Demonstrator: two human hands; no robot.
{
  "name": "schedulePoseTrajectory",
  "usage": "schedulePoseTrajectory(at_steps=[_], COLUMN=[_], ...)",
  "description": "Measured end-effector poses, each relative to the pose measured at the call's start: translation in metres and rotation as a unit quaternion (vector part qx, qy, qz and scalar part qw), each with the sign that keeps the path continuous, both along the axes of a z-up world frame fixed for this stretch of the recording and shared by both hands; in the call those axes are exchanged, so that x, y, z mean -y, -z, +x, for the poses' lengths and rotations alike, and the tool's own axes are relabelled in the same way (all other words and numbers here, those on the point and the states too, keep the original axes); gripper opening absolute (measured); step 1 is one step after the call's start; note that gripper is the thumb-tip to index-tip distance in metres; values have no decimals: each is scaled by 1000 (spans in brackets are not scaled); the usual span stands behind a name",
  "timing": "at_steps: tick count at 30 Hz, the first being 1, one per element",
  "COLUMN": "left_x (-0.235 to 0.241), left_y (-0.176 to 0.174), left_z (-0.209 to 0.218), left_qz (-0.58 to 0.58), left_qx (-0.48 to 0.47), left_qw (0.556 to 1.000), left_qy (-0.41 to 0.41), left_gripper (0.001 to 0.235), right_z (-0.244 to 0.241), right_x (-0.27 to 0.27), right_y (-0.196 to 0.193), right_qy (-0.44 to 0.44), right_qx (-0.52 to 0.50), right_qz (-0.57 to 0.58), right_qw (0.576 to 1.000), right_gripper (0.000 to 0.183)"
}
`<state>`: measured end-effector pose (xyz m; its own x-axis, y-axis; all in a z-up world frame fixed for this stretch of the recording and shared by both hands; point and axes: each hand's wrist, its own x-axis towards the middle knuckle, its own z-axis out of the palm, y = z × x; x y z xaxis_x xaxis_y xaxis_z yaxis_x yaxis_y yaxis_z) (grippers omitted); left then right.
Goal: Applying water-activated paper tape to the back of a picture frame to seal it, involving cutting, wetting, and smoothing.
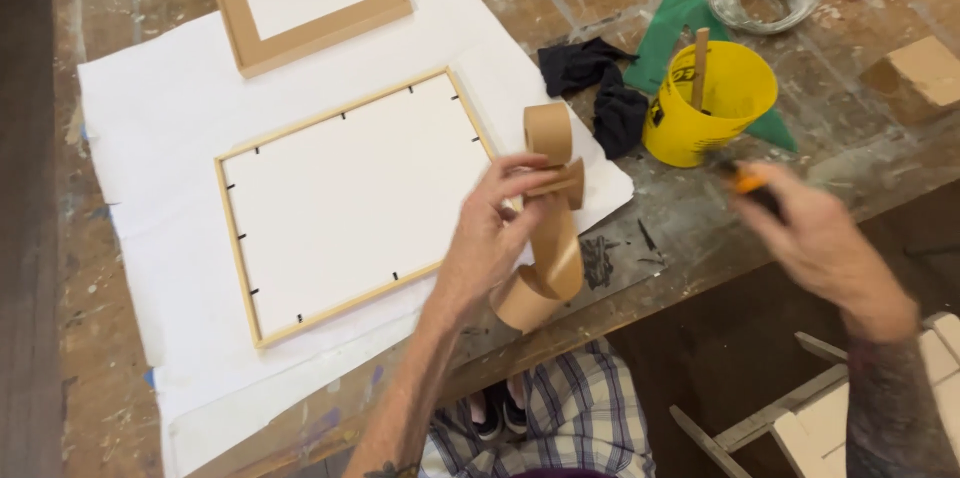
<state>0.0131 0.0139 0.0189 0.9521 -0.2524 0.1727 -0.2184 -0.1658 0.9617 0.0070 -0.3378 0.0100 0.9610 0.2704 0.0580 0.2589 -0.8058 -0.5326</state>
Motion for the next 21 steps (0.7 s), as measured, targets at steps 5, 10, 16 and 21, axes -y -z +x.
schedulePoseTrajectory(at_steps=[5, 10, 16, 21], left_x=[1, -21, -41, -40], left_y=[17, 16, -35, -43], left_z=[100, 146, 42, -16], left_qz=[46, 62, -60, -77], left_qx=[102, 77, -15, 101], left_qw=[994, 980, 993, 990], left_qy=[-6, -175, -100, -57], left_gripper=[36, 65, 40, 30], right_z=[10, 14, 10, -13], right_x=[14, 20, -2, -97], right_y=[43, 61, 56, -30], right_qy=[-47, -17, -24, -1], right_qx=[9, 24, 120, 50], right_qz=[-113, -188, -124, 210], right_qw=[992, 982, 985, 976], right_gripper=[57, 64, 65, 28])
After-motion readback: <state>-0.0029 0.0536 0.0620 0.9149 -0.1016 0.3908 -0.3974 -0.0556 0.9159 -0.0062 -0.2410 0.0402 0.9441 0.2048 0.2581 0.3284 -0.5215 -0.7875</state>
